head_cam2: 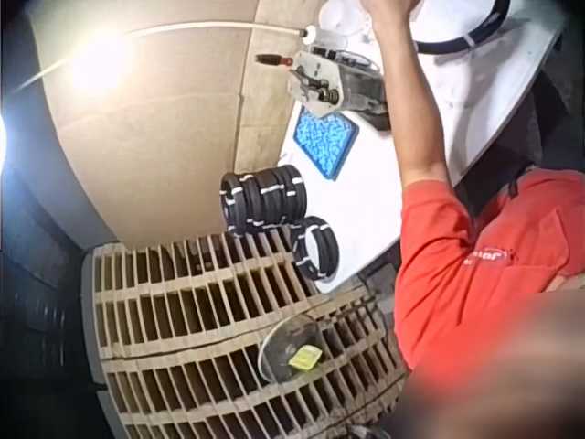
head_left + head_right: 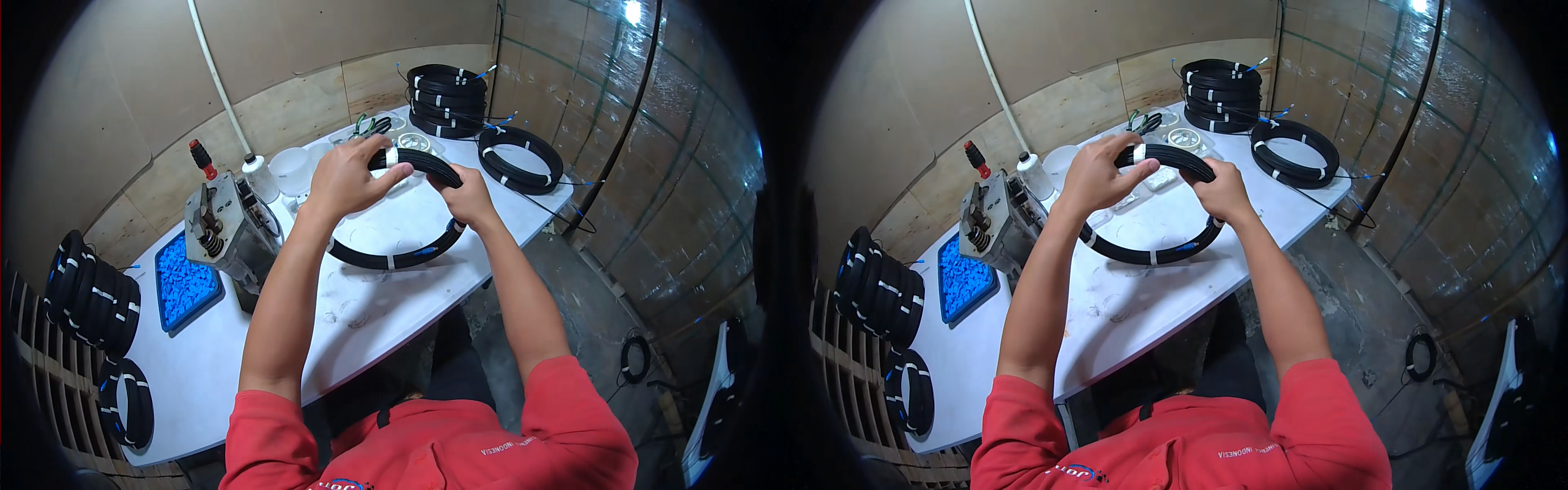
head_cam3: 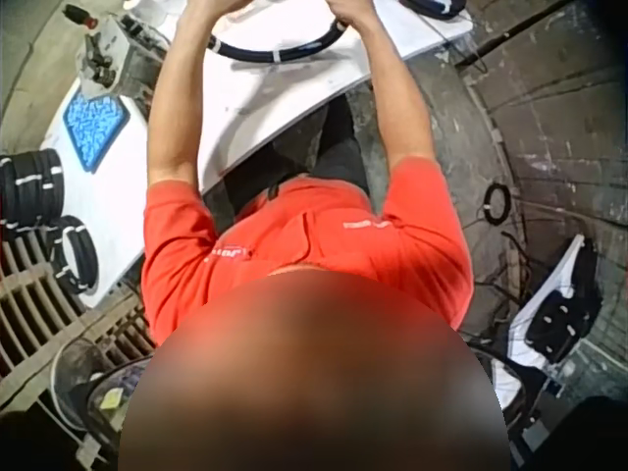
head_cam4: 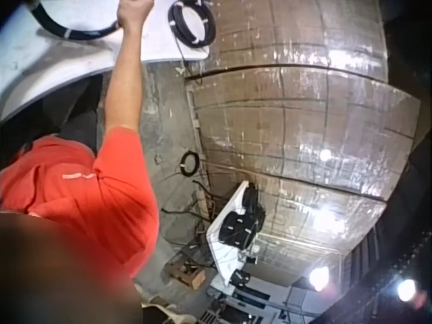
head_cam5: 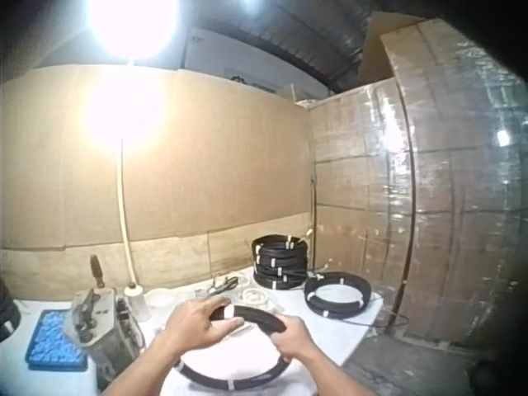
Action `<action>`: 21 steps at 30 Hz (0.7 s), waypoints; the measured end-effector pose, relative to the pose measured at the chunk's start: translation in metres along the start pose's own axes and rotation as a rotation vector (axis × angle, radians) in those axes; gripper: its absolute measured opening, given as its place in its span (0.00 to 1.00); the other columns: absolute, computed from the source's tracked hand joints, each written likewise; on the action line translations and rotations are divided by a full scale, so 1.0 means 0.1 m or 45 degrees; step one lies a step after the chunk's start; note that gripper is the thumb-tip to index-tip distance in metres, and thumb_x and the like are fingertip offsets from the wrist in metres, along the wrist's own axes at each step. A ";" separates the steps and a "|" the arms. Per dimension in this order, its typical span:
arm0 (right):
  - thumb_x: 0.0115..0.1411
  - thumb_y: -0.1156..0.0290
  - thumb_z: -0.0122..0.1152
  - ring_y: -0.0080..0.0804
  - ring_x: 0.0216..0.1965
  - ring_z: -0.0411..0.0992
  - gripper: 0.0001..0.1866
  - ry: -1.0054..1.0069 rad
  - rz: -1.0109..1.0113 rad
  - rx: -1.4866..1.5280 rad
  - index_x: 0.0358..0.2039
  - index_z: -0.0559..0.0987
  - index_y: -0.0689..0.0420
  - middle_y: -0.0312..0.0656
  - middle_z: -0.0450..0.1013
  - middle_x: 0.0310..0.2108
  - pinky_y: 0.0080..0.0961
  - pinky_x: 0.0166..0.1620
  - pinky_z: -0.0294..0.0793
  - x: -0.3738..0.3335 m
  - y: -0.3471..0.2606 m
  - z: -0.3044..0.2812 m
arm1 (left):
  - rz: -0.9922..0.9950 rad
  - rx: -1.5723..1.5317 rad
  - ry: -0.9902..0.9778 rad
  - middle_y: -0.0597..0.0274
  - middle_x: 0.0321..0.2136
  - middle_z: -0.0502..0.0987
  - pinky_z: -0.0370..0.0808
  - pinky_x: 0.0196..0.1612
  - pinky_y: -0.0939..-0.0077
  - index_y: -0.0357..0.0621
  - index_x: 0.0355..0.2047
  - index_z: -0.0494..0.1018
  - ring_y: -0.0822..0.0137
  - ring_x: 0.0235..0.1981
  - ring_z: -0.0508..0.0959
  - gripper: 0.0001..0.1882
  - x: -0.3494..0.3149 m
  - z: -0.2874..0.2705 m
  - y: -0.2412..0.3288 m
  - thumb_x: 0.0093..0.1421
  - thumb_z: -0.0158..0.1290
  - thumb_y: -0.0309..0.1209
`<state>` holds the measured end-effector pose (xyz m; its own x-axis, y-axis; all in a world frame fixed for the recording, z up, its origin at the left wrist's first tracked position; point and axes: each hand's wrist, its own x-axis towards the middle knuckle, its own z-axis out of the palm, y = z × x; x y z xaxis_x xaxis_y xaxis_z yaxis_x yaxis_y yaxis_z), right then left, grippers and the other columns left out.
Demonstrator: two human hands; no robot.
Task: Applying white adhesive tape to a coiled black cable at regular intervals to secure it.
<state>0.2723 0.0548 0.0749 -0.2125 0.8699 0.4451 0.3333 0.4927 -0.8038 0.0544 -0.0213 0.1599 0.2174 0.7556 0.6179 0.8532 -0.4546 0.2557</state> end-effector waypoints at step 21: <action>0.63 0.59 0.66 0.18 0.17 0.61 0.15 0.238 0.430 1.190 0.30 0.70 0.52 0.28 0.62 0.17 0.21 0.25 0.67 -0.48 -0.21 0.05 | -0.865 -1.792 0.641 0.76 0.13 0.58 0.58 0.14 0.80 0.50 0.29 0.66 0.79 0.11 0.59 0.13 -1.09 0.19 -0.25 0.63 0.59 0.36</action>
<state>0.2706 0.0025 0.0686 -0.0658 0.9897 0.1273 -0.5206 0.0748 -0.8505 0.0188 -0.0834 0.0722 -0.4013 0.8916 0.2099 -0.4158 -0.3815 0.8256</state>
